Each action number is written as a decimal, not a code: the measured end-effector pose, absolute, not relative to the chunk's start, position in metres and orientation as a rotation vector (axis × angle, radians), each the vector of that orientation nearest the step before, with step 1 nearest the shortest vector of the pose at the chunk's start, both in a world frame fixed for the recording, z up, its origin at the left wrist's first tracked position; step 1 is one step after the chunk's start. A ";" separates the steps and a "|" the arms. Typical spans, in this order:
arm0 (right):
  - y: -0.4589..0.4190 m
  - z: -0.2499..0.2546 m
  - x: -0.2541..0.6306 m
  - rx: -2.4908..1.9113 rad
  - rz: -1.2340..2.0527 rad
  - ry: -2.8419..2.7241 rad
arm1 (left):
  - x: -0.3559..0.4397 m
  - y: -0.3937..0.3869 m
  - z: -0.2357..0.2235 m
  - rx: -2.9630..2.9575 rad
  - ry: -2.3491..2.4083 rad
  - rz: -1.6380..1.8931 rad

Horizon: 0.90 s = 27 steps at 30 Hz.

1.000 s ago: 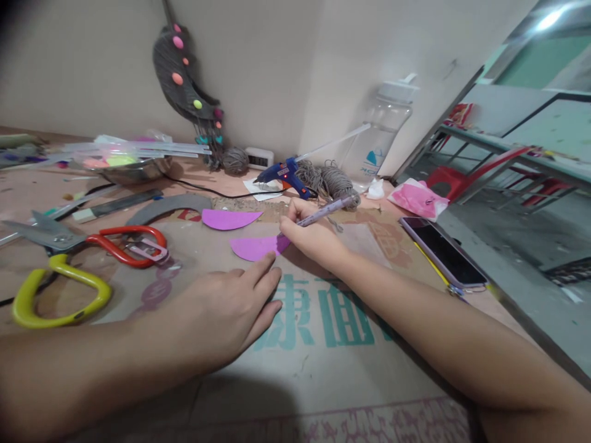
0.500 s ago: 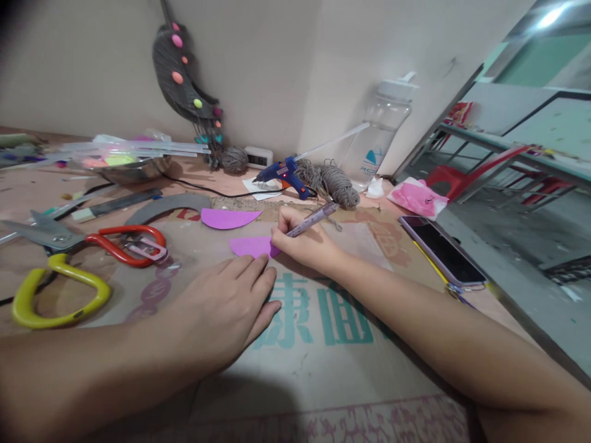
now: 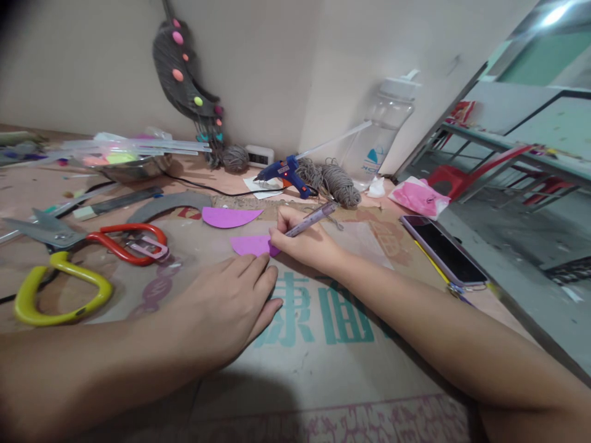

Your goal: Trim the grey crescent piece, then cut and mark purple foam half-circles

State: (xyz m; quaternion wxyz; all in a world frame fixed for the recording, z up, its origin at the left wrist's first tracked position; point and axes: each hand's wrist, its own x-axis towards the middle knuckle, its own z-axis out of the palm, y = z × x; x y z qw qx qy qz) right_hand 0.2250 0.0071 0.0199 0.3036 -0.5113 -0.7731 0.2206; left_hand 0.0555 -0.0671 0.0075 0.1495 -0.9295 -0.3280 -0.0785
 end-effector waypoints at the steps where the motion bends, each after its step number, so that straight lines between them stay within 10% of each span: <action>1: 0.007 0.020 0.225 -1.352 0.587 -2.054 | 0.056 -0.067 0.007 -2.667 -0.937 -0.234; 27: 0.016 0.015 0.238 -1.417 0.468 -1.945 | 0.054 -0.067 0.002 -2.614 -0.863 -0.375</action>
